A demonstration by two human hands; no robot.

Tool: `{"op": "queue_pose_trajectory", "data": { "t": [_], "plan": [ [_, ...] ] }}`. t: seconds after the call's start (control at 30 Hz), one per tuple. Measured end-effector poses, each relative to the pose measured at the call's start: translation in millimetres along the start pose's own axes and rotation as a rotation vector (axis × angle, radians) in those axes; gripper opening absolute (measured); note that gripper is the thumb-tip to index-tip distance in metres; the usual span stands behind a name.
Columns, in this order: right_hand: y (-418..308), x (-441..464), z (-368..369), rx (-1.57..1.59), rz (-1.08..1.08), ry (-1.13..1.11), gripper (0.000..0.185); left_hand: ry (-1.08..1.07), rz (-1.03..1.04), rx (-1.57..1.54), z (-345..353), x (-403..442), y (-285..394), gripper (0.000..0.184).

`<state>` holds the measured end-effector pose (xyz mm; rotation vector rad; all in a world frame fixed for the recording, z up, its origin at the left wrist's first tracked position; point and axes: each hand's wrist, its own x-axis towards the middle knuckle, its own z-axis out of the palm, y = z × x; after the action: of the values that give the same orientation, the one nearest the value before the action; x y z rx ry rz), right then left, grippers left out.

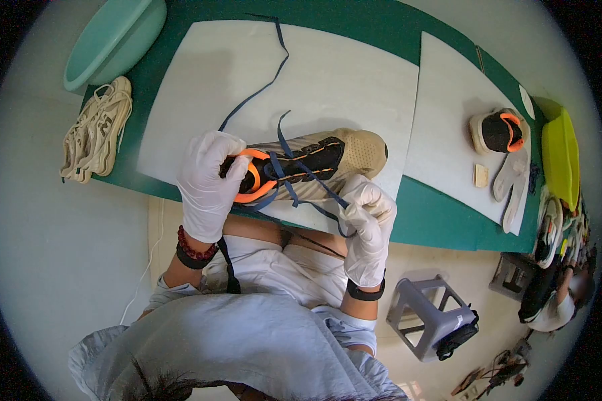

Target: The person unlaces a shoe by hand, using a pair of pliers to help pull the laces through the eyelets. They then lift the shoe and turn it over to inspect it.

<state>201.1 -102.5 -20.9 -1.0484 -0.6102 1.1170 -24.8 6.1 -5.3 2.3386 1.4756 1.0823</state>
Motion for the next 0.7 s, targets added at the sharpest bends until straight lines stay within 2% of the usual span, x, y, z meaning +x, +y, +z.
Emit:
{"op": "queue_pose_trajectory", "data": {
  "t": [0.13, 0.33, 0.43, 0.53, 0.63, 0.7],
  "plan": [
    [1, 0, -2, -0.004, 0.015, 0.002, 0.020, -0.001, -0.004, -0.013, 0, 0, 1, 0.021],
    [4, 0, -4, -0.062, -0.088, -0.073, 0.018, -0.001, 0.028, 0.009, -1, 1, -1, 0.021],
    [2, -3, -4, -0.017, -0.012, -0.037, 0.017, -0.002, 0.018, -0.002, -1, 0, 0, 0.021],
    [9, -2, -10, -0.194, -0.150, -0.110, 0.018, -0.003, 0.010, -0.007, 0, 0, -1, 0.021],
    [-4, -13, -1, -0.467, -0.178, -0.101, 0.018, 0.007, 0.022, -0.001, 0, 1, -1, 0.021],
    [-8, -13, -7, -0.576, -0.228, -0.189, 0.024, -0.004, 0.007, -0.006, 1, 1, -1, 0.021]
  ]
}}
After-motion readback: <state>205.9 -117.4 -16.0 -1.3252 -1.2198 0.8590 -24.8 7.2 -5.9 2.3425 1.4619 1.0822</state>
